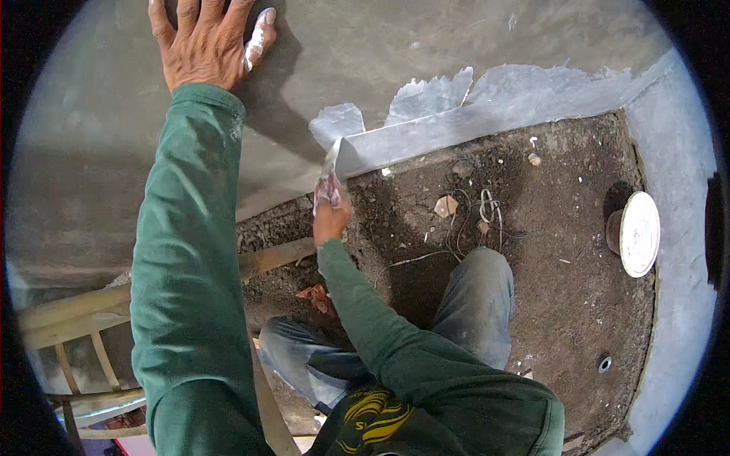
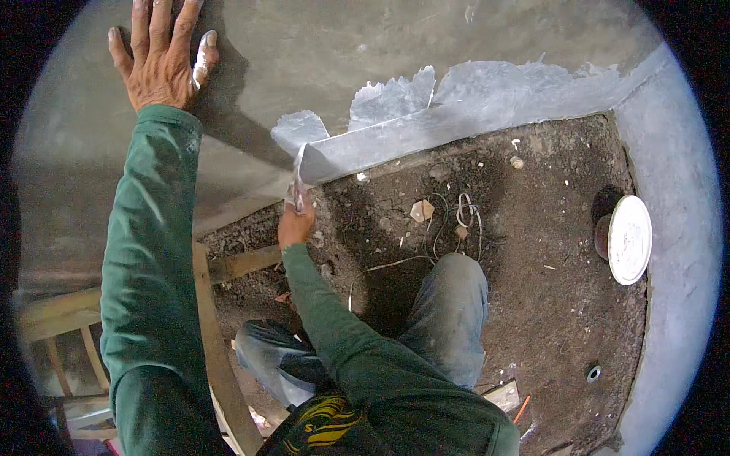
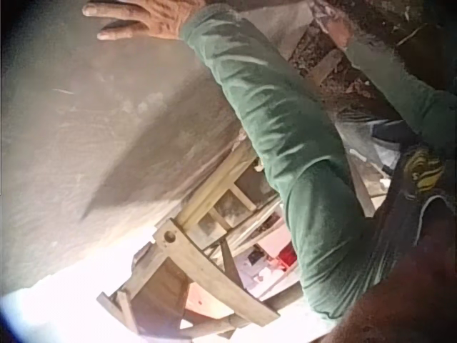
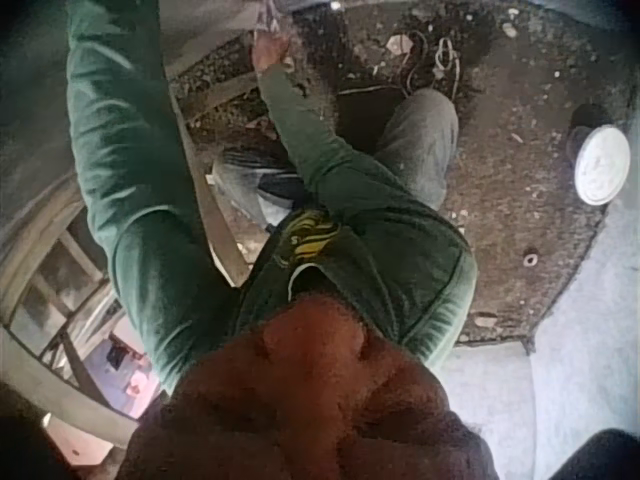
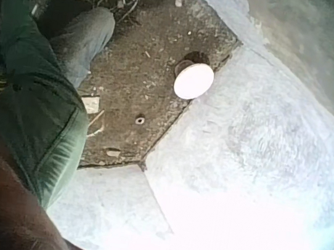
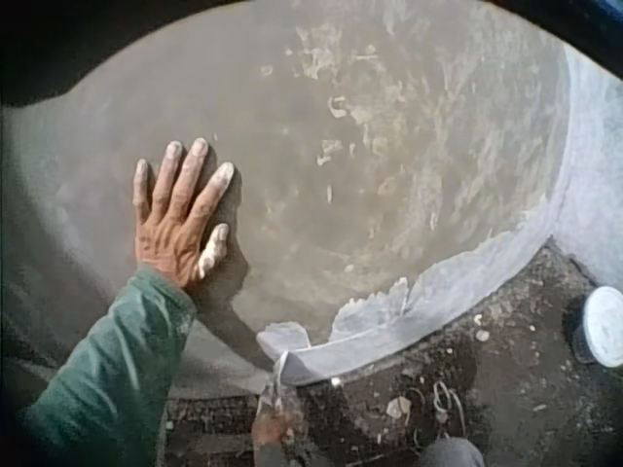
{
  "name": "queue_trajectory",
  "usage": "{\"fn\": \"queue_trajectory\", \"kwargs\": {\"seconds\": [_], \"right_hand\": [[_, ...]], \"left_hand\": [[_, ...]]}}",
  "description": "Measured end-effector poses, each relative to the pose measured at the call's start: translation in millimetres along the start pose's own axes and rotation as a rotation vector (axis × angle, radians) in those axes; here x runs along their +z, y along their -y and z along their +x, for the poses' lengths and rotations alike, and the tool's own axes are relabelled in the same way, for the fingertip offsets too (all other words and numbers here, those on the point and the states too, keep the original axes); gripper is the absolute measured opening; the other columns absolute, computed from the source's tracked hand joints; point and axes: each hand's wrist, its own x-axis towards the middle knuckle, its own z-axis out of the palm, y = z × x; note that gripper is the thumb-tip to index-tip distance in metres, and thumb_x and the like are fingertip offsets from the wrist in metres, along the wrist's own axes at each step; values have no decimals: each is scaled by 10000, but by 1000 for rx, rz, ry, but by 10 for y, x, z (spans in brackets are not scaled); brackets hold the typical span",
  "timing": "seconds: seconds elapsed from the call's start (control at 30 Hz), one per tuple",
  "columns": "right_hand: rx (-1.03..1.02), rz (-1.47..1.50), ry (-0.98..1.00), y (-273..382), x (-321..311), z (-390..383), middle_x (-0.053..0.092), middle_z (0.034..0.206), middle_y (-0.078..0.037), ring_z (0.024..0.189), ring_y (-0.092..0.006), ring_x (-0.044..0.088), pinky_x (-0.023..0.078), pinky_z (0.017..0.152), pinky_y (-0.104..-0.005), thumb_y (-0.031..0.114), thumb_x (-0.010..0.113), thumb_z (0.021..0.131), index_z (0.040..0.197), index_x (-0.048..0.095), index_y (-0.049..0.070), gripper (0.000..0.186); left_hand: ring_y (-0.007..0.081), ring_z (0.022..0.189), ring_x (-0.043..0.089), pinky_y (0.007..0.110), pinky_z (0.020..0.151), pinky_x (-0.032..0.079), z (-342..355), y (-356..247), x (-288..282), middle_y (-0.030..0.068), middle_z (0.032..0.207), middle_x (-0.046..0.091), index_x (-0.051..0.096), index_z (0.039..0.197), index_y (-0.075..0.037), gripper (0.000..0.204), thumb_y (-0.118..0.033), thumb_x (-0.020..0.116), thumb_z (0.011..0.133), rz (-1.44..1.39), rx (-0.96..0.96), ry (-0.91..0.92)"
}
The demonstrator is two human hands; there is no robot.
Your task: Applying plaster to a wall with a putty knife.
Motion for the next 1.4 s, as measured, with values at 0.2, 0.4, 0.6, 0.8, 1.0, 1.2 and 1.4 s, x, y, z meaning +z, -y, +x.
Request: {"fn": "queue_trajectory", "kwargs": {"seconds": [0.2, 0.4, 0.6, 0.8, 1.0, 1.2, 1.4], "right_hand": [[345, 545, 153, -61, -873, 274, 643, 1056, -101, 907, -252, 650, 530, 777, -430, 55, 576, 830, 1148, 578, 20, 320], [415, 566, 148, -476, -1281, 731, 620, 1107, -121, 1006, -299, 620, 495, 867, -484, 99, 577, 825, 1197, 539, 29, 381], [500, 463, 173, -584, -873, 725, 628, 1121, -72, 1036, -267, 595, 474, 870, -484, 140, 497, 914, 1212, 558, 81, 310], [434, 669, 230, -111, -626, 576, 626, 1138, -110, 1056, -273, 604, 479, 926, -460, 92, 523, 888, 1200, 551, 60, 314], [375, 796, 295, 699, -379, 374, 613, 1162, -101, 1067, -280, 602, 477, 961, -456, 83, 527, 888, 1216, 536, 64, 329], [267, 807, 363, 1582, -268, 190, 596, 1187, -103, 1111, -279, 573, 450, 973, -500, 70, 538, 883, 1227, 529, 60, 345], [125, 671, 418, 2074, -714, 276, 625, 1073, -114, 1004, -231, 604, 494, 902, -429, 61, 541, 881, 1149, 552, -6, 277]], "left_hand": [[292, 1444, 159, 525, 1168, 30, -32, 83, -1, 67, 1561, 218, 371, 1450, -237, 555, -401, 389, 920, -28, 38, 51], [204, 1431, 230, 539, 1151, 91, -220, 158, -131, -45, 1558, 245, 321, 1459, -374, 582, -400, 510, 909, -315, 37, -54], [258, 1405, 273, 539, 1156, 49, -658, 439, 241, -3, 1548, 269, 368, 1440, -365, 595, -483, 480, 868, -122, -61, -71], [310, 1437, 187, 553, 1163, 54, -522, 318, 211, 90, 1551, 244, 386, 1444, -229, 582, -447, 428, 906, 7, 15, -20], [180, 1423, 216, 506, 1168, 36, -628, 317, 157, -68, 1552, 243, 348, 1437, -414, 592, -435, 497, 865, -158, -120, 102], [160, 1443, 155, 490, 1174, -17, -620, 370, 92, -82, 1568, 189, 281, 1458, -428, 628, -458, 497, 868, -85, -84, 190], [200, 1453, 136, 528, 1173, 80, -535, 347, -128, -53, 1584, 138, 220, 1486, -389, 607, -449, 457, 931, -122, -76, 270]]}}
